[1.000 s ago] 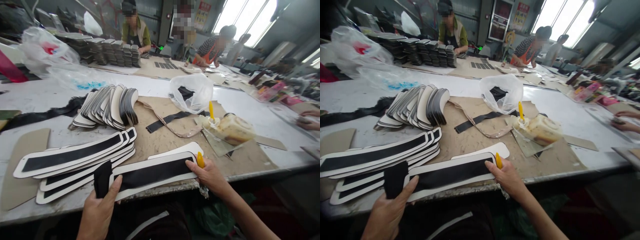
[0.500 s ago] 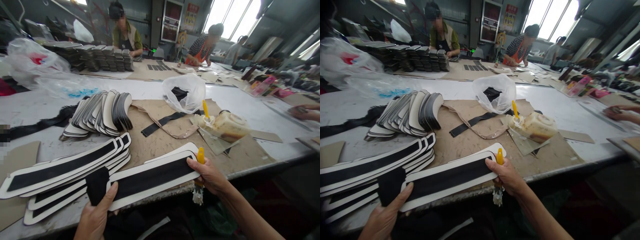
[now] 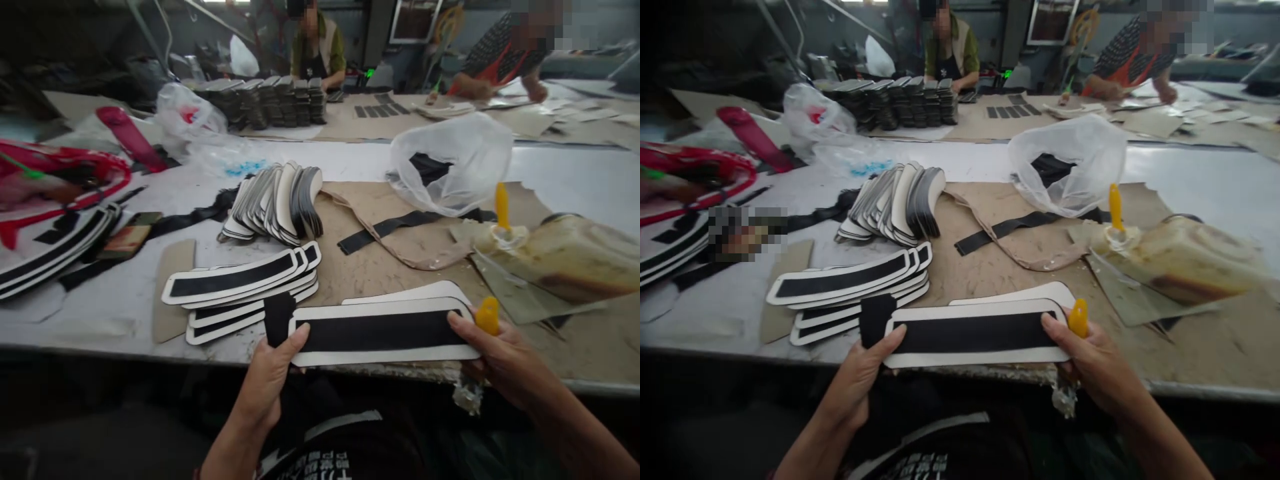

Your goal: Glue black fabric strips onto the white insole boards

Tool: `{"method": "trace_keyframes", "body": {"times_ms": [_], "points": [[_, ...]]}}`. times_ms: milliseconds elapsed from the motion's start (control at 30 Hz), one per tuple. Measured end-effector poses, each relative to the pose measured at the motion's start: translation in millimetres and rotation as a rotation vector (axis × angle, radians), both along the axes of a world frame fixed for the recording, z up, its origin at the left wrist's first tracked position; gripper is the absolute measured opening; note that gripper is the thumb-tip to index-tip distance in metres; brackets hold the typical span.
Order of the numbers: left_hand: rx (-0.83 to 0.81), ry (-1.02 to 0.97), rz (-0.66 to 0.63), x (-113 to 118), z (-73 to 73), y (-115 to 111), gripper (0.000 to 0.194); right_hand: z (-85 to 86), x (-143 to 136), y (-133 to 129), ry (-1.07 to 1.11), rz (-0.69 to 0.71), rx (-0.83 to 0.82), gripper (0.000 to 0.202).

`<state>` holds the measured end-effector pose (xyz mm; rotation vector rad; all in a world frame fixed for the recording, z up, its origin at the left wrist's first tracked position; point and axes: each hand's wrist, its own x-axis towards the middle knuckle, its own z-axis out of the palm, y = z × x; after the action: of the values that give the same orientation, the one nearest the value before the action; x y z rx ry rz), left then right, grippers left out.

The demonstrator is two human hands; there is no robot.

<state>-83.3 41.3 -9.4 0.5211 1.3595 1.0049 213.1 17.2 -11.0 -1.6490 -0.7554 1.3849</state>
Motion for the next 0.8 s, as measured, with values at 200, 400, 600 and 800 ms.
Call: {"method": "trace_keyframes", "body": {"times_ms": [200, 400, 600, 800], "points": [[0.008, -0.176, 0.113, 1, 3.3, -1, 0.037, 4.1, -12, 1, 0.275, -0.134, -0.059, 0.043], [-0.206, -0.544, 0.133, -2, 1.8, -3, 0.038, 7.6, -22, 2, 0.404, -0.110, -0.104, 0.047], [-0.245, -0.518, 0.165, -30, 15.5, 4, 0.038, 16.9, -41, 22, 0.423, -0.047, -0.112, 0.045], [0.001, -0.063, 0.297, -84, 53.3, 29, 0.052, 42.9, -92, 82, 0.302, 0.271, 0.074, 0.050]]}}
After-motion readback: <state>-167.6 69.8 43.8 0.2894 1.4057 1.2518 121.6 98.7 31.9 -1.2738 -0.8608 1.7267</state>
